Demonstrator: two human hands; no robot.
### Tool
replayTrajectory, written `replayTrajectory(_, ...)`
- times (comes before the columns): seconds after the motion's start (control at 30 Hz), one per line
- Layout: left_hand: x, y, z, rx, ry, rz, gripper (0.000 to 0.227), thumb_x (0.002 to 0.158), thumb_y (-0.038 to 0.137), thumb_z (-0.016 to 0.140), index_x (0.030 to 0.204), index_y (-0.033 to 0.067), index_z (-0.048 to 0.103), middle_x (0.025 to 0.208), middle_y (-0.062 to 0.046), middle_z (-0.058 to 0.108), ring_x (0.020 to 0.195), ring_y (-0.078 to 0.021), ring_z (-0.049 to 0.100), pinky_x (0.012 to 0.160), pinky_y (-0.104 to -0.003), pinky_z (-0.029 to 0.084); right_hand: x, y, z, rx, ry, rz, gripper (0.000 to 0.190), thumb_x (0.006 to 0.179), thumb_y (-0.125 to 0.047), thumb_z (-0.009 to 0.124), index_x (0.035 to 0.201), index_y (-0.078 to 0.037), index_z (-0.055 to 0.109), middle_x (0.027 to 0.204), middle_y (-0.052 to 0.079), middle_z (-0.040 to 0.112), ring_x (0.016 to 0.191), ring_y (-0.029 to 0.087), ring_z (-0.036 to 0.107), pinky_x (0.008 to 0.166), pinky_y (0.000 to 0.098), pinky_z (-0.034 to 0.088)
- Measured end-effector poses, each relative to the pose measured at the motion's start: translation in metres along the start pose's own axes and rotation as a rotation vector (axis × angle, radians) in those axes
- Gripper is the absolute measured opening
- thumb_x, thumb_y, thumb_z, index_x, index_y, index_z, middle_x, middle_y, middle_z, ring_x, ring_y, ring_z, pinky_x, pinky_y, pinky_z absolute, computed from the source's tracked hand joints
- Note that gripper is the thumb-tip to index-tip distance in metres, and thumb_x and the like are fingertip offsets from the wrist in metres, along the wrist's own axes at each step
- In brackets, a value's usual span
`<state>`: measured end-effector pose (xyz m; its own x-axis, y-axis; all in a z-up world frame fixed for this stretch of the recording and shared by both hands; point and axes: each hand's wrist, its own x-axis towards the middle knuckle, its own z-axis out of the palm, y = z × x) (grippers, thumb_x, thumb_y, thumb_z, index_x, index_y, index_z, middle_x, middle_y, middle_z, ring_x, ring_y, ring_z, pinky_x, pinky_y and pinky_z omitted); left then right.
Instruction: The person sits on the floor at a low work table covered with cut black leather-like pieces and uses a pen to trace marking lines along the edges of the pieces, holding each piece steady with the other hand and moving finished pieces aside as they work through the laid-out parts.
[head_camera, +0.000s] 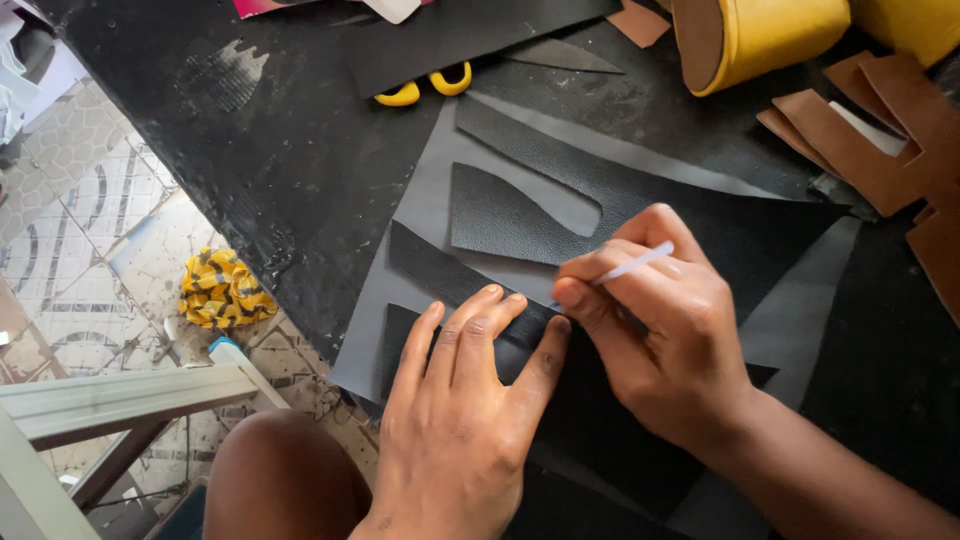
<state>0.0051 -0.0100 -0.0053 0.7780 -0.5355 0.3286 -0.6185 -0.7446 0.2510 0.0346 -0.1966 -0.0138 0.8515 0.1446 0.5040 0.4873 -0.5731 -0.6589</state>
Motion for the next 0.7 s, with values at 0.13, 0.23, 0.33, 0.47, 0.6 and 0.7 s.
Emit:
replayTrajectory(0.13, 0.000, 0.000, 0.001, 0.015, 0.002, 0.007, 0.042, 0.091, 0.007, 0.054, 0.130, 0.0080, 0.068, 0.129, -0.018, 0.059, 0.133, -0.0337, 0.055, 0.114, -0.055, 0.040, -0.002, 0.000, 0.000, -0.020, -0.006, 0.011, 0.011, 0.090, -0.007, 0.075, 0.085, -0.001, 0.067, 0.078, 0.007, 0.068, 0.075, 0.025, 0.054, 0.070, 0.0351, 0.043)
replayTrajectory(0.23, 0.001, 0.001, 0.000, 0.008, 0.009, 0.004, 0.041, 0.091, 0.008, 0.054, 0.129, 0.0076, 0.068, 0.129, -0.018, 0.059, 0.133, -0.0336, 0.055, 0.114, -0.055, 0.040, -0.001, 0.000, 0.000, -0.035, 0.008, 0.014, 0.014, 0.091, -0.006, 0.075, 0.082, -0.001, 0.066, 0.078, 0.008, 0.068, 0.074, 0.025, 0.053, 0.068, 0.0349, 0.042)
replayTrajectory(0.33, 0.000, 0.001, 0.001, 0.008, 0.013, 0.002, 0.040, 0.092, 0.007, 0.054, 0.129, 0.0083, 0.069, 0.129, -0.018, 0.059, 0.132, -0.0337, 0.055, 0.113, -0.055, 0.040, 0.000, -0.001, 0.000, -0.017, 0.007, -0.039, 0.010, 0.091, -0.006, 0.074, 0.086, -0.001, 0.067, 0.080, 0.007, 0.068, 0.077, 0.024, 0.055, 0.070, 0.0338, 0.043)
replayTrajectory(0.47, 0.000, 0.001, -0.001, 0.002, 0.010, -0.005, 0.040, 0.092, 0.008, 0.055, 0.129, 0.0091, 0.068, 0.129, -0.017, 0.060, 0.132, -0.0336, 0.055, 0.112, -0.056, 0.041, 0.000, -0.002, -0.001, -0.063, 0.009, 0.012, 0.017, 0.090, -0.005, 0.075, 0.078, 0.000, 0.064, 0.069, 0.007, 0.061, 0.072, 0.025, 0.050, 0.066, 0.0353, 0.040)
replayTrajectory(0.6, 0.001, 0.000, -0.002, 0.024, 0.021, 0.019, 0.042, 0.091, 0.008, 0.056, 0.131, 0.0094, 0.067, 0.129, -0.016, 0.060, 0.131, -0.0322, 0.056, 0.110, -0.056, 0.041, -0.006, 0.001, -0.001, -0.046, 0.068, -0.044, 0.016, 0.095, -0.006, 0.072, 0.083, 0.001, 0.065, 0.076, 0.008, 0.061, 0.076, 0.022, 0.052, 0.068, 0.0325, 0.041)
replayTrajectory(0.7, 0.002, -0.002, -0.006, -0.022, 0.033, 0.050, 0.038, 0.091, 0.010, 0.058, 0.128, 0.0070, 0.066, 0.129, -0.017, 0.061, 0.131, -0.0311, 0.056, 0.108, -0.057, 0.041, -0.015, 0.005, 0.000, 0.167, 0.178, 0.128, 0.019, 0.106, -0.006, 0.062, 0.089, 0.002, 0.064, 0.088, 0.007, 0.058, 0.074, 0.012, 0.055, 0.065, 0.0229, 0.045)
